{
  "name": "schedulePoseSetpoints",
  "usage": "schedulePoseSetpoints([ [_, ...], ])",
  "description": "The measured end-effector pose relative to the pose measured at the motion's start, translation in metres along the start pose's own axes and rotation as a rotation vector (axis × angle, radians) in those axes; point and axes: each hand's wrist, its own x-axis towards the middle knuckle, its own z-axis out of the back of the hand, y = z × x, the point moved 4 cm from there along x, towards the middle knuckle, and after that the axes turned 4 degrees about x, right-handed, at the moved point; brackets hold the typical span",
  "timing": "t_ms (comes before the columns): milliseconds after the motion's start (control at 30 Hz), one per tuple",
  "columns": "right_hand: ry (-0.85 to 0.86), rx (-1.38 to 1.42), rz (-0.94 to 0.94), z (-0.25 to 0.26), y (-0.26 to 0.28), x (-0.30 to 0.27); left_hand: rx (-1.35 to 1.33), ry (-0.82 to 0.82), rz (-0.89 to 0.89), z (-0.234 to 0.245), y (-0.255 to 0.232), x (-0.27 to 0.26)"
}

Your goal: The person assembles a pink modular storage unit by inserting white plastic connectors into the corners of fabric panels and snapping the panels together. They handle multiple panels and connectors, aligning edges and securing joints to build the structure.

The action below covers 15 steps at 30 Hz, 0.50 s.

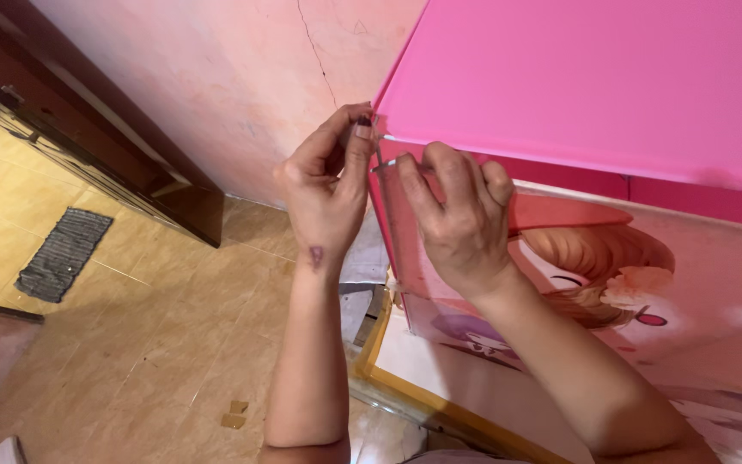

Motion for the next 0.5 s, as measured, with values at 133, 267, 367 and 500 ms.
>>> schedulePoseSetpoints([
  [133,0.009,0.004,0.007,-0.002,0.001,0.003,-0.126,-0.015,0.056,-0.002,0.005,0.002],
  [267,0.004,0.02,0.017,-0.004,0.002,0.005,-0.184,-0.011,0.087,-0.003,0.011,0.002],
  [367,0.013,0.014,0.012,-0.005,0.002,0.006,-0.245,0.01,0.106,-0.004,0.014,0.0],
  [500,0.018,0.003,-0.047,-0.007,0.004,0.007,-0.278,0.004,0.131,-0.004,0.014,0.0],
])
